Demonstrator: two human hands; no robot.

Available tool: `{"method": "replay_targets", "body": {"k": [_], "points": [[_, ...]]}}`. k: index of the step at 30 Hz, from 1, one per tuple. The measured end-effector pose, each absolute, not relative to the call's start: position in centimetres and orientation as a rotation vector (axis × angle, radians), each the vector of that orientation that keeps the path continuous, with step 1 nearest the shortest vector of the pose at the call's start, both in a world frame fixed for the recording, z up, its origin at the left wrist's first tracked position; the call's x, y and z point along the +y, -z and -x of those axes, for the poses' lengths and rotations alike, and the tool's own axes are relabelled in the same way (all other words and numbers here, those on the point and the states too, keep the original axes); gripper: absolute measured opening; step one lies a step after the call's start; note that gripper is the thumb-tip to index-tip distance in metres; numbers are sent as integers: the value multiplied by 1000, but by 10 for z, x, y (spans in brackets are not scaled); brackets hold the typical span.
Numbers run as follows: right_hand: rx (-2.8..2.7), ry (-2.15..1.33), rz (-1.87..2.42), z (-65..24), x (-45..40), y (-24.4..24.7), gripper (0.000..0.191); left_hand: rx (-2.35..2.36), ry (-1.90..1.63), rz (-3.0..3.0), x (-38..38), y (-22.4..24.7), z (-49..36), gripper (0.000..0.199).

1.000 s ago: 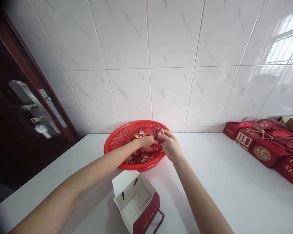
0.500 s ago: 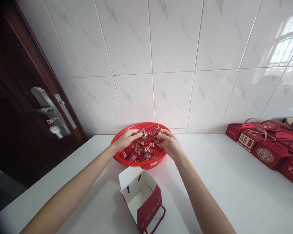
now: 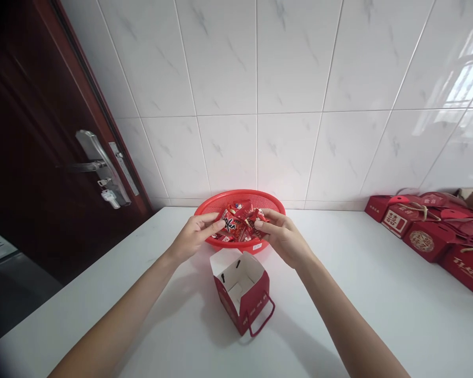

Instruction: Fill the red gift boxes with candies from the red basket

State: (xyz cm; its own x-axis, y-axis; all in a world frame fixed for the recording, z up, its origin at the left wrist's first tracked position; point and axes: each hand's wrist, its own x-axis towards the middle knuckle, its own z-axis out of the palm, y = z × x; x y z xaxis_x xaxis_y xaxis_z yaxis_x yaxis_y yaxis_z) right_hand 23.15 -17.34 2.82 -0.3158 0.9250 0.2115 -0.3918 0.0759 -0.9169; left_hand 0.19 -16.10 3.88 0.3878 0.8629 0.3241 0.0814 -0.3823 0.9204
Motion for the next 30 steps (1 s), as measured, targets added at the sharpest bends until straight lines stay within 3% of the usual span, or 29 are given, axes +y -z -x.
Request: {"method": "replay_targets", "body": {"k": [8, 17, 25, 30], "points": [[-1324, -1160, 861, -246, -222, -22, 27, 974, -823, -2104, -188, -45, 2, 25], [-1349, -1207, 867, -242, -244, 8, 32, 967, -345, -2270, -193, -36, -5, 29], [-1387, -1030, 886, -239, -257, 7, 31, 811, -800, -2047, -201, -38, -12, 38], [-1430, -896, 893, -232, -263, 8, 29, 710, -836, -1991, -210, -37, -19, 36]]}}
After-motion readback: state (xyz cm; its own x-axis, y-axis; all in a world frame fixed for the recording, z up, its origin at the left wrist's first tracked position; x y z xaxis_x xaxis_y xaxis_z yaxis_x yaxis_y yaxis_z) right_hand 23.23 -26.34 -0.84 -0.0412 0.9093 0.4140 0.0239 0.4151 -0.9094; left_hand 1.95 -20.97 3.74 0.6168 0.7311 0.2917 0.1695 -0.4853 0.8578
